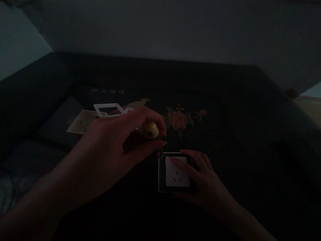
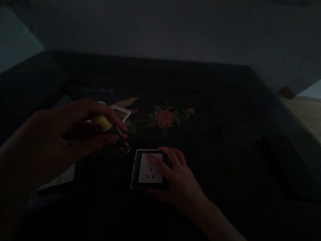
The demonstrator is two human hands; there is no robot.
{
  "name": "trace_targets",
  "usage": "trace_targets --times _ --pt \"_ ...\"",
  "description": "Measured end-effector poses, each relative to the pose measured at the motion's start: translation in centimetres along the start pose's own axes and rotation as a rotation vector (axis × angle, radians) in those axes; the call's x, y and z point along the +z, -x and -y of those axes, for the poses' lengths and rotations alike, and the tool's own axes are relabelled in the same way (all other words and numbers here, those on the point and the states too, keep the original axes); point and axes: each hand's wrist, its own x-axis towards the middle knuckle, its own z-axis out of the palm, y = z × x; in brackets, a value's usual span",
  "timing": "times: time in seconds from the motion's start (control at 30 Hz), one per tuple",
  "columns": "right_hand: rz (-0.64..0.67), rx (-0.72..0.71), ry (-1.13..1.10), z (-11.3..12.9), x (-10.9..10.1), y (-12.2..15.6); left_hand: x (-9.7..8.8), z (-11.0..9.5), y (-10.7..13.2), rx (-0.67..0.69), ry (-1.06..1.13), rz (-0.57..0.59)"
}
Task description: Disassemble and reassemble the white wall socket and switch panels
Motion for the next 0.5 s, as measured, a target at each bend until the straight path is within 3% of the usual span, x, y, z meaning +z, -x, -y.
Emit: trace_targets --times 0.5 --pt "-0.017 -0.009 -0.014 -0.07 0.23 0.08 0.07 0.23 0.05 0.03 -0.006 -0.014"
